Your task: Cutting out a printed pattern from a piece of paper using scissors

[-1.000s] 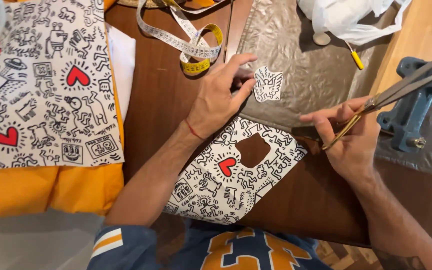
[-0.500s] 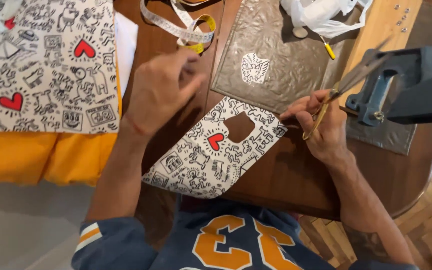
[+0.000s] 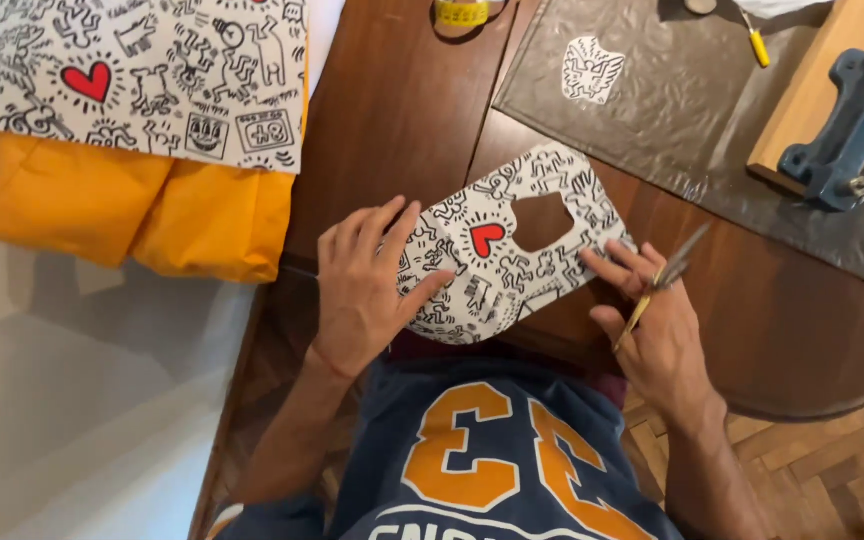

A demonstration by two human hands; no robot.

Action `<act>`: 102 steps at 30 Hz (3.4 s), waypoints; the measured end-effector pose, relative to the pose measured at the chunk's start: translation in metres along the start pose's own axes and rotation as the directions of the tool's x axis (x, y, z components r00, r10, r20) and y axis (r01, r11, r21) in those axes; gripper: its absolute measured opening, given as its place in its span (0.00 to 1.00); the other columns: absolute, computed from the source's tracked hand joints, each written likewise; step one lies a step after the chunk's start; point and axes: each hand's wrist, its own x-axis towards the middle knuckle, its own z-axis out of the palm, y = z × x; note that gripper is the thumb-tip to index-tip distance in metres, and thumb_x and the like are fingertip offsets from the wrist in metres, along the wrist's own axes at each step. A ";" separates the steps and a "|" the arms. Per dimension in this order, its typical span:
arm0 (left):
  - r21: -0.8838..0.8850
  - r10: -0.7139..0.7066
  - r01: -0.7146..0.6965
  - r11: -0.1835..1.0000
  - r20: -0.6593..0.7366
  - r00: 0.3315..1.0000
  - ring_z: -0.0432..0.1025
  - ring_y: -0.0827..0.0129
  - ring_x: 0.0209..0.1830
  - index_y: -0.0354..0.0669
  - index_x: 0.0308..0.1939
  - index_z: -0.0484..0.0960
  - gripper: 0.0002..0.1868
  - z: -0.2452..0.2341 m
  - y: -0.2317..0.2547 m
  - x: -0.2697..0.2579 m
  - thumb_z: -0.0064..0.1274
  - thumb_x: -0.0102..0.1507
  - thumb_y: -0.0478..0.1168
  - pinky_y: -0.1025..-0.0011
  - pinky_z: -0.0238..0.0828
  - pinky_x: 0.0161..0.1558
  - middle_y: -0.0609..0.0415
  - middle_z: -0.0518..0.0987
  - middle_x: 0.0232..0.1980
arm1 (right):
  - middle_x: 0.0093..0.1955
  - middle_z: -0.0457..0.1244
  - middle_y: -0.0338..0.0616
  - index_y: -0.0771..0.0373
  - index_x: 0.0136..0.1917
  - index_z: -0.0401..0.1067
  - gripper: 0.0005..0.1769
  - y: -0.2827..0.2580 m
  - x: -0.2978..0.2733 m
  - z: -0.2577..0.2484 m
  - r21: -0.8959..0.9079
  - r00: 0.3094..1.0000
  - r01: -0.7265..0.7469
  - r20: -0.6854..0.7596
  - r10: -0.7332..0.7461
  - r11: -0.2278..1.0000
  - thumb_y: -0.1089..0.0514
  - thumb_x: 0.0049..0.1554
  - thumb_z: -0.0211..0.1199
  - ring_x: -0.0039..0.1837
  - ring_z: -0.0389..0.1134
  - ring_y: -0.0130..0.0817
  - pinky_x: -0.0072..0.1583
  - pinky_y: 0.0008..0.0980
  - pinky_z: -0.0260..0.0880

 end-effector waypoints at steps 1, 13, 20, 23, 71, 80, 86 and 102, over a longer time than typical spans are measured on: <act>0.000 -0.003 0.003 1.000 -0.002 1.000 0.73 0.47 0.74 0.43 0.79 0.82 0.42 0.004 0.003 0.003 0.57 0.76 0.72 0.47 0.67 0.70 0.45 0.79 0.75 | 0.80 0.68 0.54 0.53 0.84 0.75 0.34 -0.010 -0.005 0.001 -0.001 1.000 0.003 0.002 -0.003 1.000 0.37 0.72 0.58 0.87 0.64 0.62 0.91 0.61 0.53; -0.309 0.104 -0.033 0.951 0.216 0.971 0.72 0.53 0.59 0.40 0.78 0.82 0.50 0.042 0.011 0.044 0.83 0.59 0.61 0.54 0.74 0.64 0.47 0.79 0.65 | 0.78 0.68 0.48 0.56 0.83 0.75 0.28 -0.048 -0.065 0.011 0.150 0.986 -0.144 -0.065 0.155 0.978 0.49 0.74 0.57 0.88 0.65 0.51 0.94 0.63 0.50; -0.487 0.108 0.123 0.864 0.419 0.902 0.79 0.57 0.65 0.51 0.79 0.79 0.52 0.021 0.021 0.068 0.90 0.54 0.47 0.53 0.84 0.66 0.50 0.73 0.68 | 0.43 0.73 0.46 0.54 0.59 0.55 0.22 -0.048 -0.078 0.018 0.883 0.998 -0.055 0.050 0.023 0.466 0.35 0.80 0.50 0.43 0.75 0.37 0.46 0.32 0.78; -0.484 0.117 0.147 0.863 0.474 0.873 0.80 0.58 0.67 0.55 0.78 0.78 0.52 0.017 0.024 0.075 0.90 0.52 0.45 0.49 0.84 0.65 0.52 0.73 0.70 | 0.36 0.69 0.46 0.55 0.58 0.54 0.31 -0.050 -0.078 0.034 0.928 0.929 -0.345 0.359 -0.091 0.144 0.26 0.76 0.50 0.32 0.67 0.32 0.33 0.29 0.68; -0.883 -0.211 0.313 0.351 0.252 0.945 0.61 0.83 0.29 0.40 0.58 0.95 0.12 0.008 0.128 0.013 0.73 0.71 0.35 0.78 0.57 0.31 0.59 0.89 0.42 | 0.42 0.48 0.36 0.56 0.53 0.53 0.38 -0.077 -0.074 0.082 0.850 0.979 -0.199 0.196 0.059 0.487 0.18 0.73 0.45 0.39 0.50 0.28 0.41 0.32 0.51; -0.886 -0.220 0.297 0.357 0.229 0.948 0.65 0.83 0.30 0.40 0.59 0.94 0.13 0.014 0.130 0.015 0.74 0.70 0.34 0.79 0.61 0.32 0.58 0.89 0.41 | 0.37 0.49 0.36 0.55 0.51 0.52 0.37 -0.080 -0.072 0.090 0.863 0.976 -0.215 0.175 0.127 0.457 0.19 0.73 0.46 0.36 0.49 0.28 0.39 0.30 0.52; -0.884 -0.229 0.317 0.343 0.249 0.941 0.70 0.83 0.33 0.38 0.58 0.94 0.13 0.016 0.127 0.015 0.75 0.70 0.34 0.80 0.66 0.34 0.56 0.90 0.44 | 0.39 0.49 0.35 0.55 0.51 0.51 0.38 -0.079 -0.073 0.088 0.856 0.966 -0.254 0.204 0.157 0.450 0.18 0.71 0.48 0.36 0.49 0.28 0.39 0.31 0.53; -0.908 -0.107 0.257 0.329 0.235 0.966 0.83 0.76 0.44 0.40 0.58 0.93 0.08 0.001 0.110 0.039 0.66 0.76 0.33 0.81 0.75 0.43 0.51 0.93 0.53 | 0.37 0.46 0.31 0.55 0.51 0.50 0.36 -0.068 -0.075 0.055 0.799 0.936 -0.335 0.344 0.078 0.499 0.20 0.72 0.49 0.39 0.43 0.27 0.43 0.33 0.48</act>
